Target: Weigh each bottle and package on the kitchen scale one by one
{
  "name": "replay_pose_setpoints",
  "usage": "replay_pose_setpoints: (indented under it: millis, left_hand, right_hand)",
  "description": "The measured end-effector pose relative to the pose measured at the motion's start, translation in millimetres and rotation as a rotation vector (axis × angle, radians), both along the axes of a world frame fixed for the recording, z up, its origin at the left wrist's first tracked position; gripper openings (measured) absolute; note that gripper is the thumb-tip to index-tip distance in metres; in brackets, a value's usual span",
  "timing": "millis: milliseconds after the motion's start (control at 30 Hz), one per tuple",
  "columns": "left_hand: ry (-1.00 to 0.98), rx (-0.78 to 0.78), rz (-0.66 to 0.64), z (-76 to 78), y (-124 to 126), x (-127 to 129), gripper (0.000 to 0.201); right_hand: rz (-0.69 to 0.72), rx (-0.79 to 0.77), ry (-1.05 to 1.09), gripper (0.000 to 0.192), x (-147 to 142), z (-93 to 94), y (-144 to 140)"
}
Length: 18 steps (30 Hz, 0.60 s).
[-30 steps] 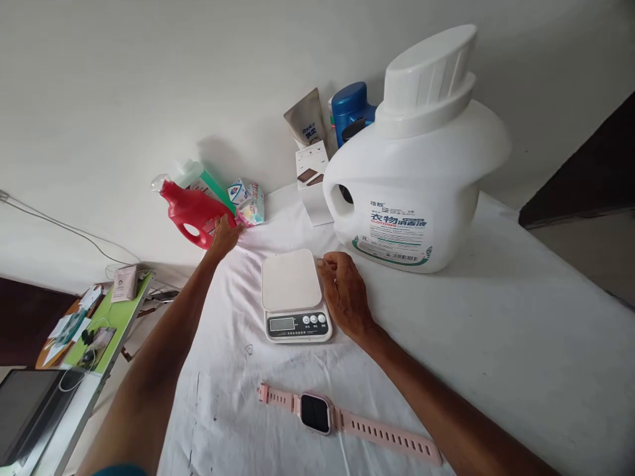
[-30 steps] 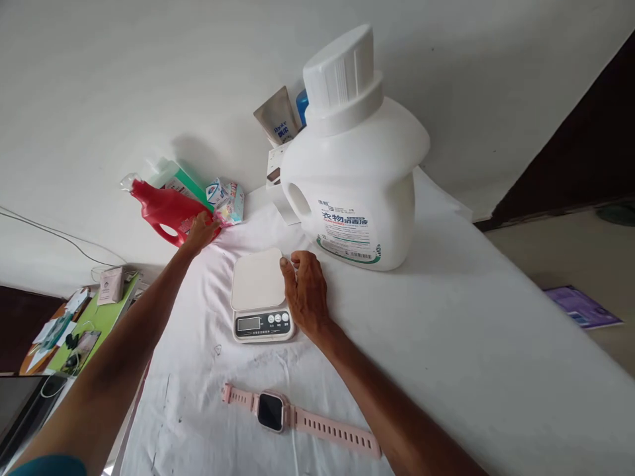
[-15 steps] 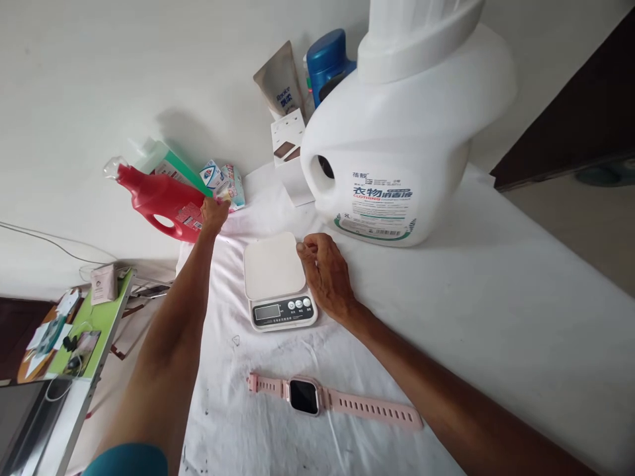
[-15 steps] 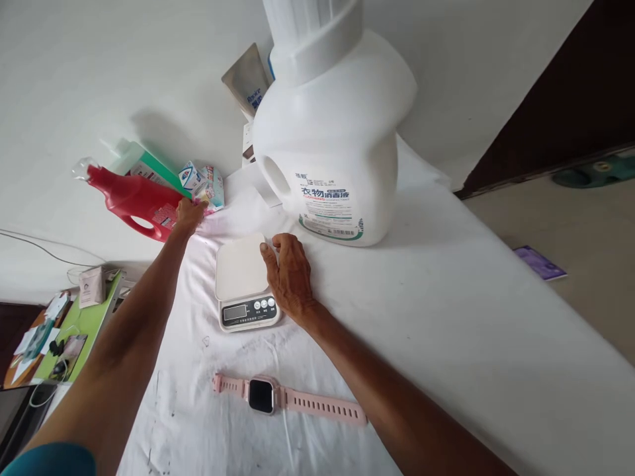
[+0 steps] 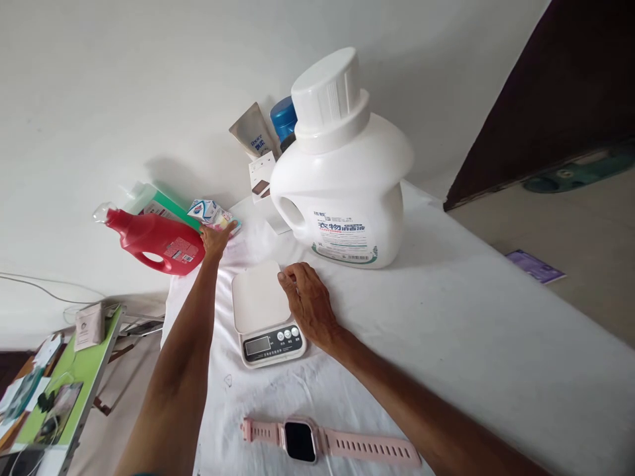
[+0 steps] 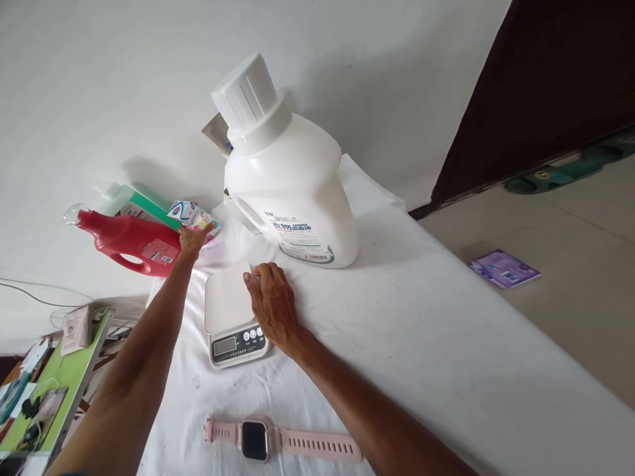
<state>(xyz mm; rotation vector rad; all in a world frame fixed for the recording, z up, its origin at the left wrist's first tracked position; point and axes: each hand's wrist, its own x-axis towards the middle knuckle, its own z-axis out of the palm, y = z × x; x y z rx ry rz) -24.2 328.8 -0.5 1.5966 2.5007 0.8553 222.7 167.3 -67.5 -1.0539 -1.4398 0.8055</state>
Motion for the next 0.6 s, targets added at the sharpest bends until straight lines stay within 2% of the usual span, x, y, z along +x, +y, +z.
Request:
replay_pose_setpoints:
  millis: [133,267,433,600]
  left_hand:
    - [-0.1,0.004,0.218,3.9,16,24,0.113]
    - [-0.137,0.027,0.322,7.3,24,38,0.11]
    - [-0.115,0.001,0.308,10.3,15,27,0.094]
    - [-0.073,-0.014,0.17,16.0,-18,6,0.076]
  right_hand:
    - [-0.009,0.005,-0.014,0.032,-1,-1.1,0]
    - [-0.024,0.013,-0.015,0.031,-2,-2.1,1]
    - [-0.022,0.028,-0.021,0.031,-2,0.5,1]
    - [-0.01,0.009,-0.026,0.031,0,2.3,1]
